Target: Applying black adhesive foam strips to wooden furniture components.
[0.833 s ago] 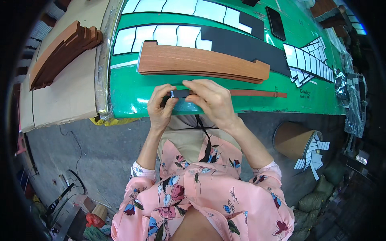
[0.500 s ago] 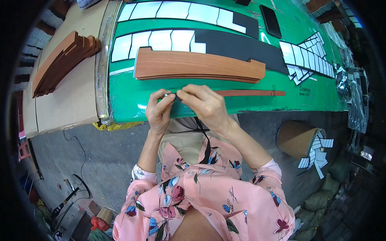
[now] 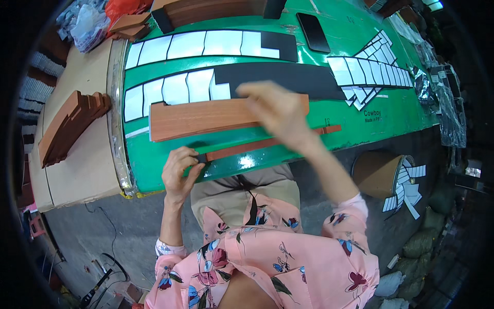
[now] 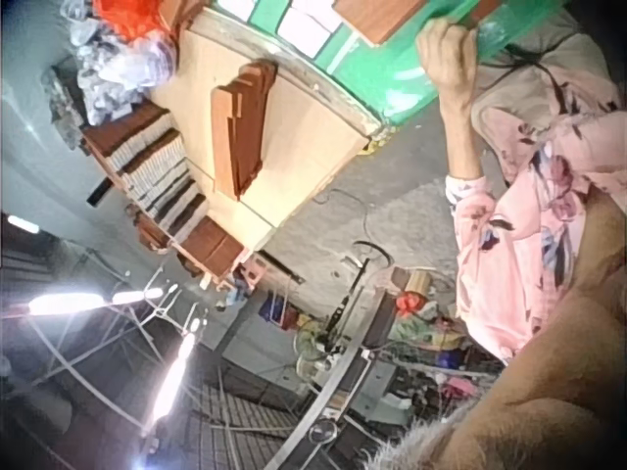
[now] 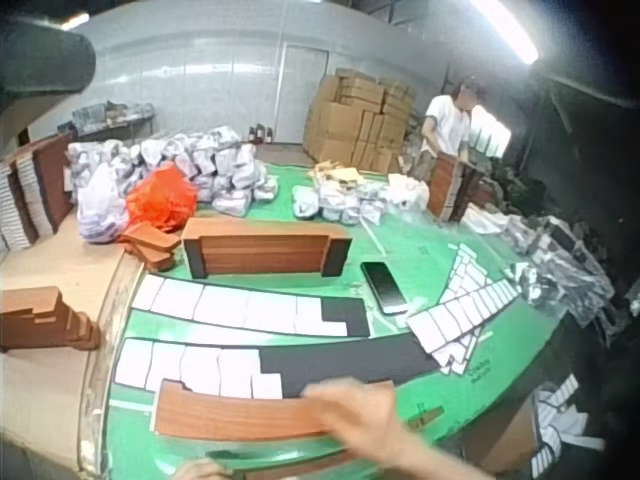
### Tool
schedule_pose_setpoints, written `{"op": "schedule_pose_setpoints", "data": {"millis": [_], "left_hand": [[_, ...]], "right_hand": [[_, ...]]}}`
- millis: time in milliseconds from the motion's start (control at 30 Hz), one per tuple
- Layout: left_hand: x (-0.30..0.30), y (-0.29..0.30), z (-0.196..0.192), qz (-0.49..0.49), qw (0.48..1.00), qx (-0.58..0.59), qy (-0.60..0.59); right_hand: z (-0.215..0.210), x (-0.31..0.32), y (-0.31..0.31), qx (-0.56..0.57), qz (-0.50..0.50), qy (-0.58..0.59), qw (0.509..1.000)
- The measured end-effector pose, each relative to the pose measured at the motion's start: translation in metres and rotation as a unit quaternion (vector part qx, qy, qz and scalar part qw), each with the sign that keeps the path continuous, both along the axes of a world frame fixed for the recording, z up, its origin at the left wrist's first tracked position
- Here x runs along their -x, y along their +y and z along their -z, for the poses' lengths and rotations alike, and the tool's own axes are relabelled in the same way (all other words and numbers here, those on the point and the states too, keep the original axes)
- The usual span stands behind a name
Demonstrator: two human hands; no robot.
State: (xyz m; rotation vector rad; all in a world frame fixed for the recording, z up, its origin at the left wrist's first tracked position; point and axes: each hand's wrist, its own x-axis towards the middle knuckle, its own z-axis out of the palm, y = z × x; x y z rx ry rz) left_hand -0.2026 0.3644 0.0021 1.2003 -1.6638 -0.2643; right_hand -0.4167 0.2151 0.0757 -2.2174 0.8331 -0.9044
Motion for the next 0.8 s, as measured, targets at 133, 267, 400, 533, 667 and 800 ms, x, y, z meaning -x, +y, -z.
{"op": "schedule_pose_setpoints", "data": {"millis": [133,267,400,533,667,800], "left_hand": [[0.003,0.000,-0.004,-0.001,0.999,-0.021,-0.049],[0.001,0.003,-0.002,-0.004,0.994,-0.020,-0.109],[0.003,0.002,-0.012,0.002,0.986,-0.033,-0.162],[0.012,-0.001,-0.033,-0.032,0.971,-0.045,-0.233],[0.024,-0.004,-0.026,-0.051,0.967,-0.043,-0.245],[0.028,0.002,-0.022,-0.069,0.979,-0.071,-0.178]], "right_hand": [[0.037,0.034,-0.121,0.070,0.085,0.140,0.984],[0.069,0.032,-0.179,0.187,0.052,0.229,0.954],[0.077,0.018,-0.196,0.209,0.021,0.376,0.902],[0.087,0.020,-0.200,0.290,-0.022,0.379,0.879],[0.088,0.021,-0.204,0.280,-0.017,0.339,0.898],[0.091,0.022,-0.207,0.241,0.017,0.293,0.925]]}}
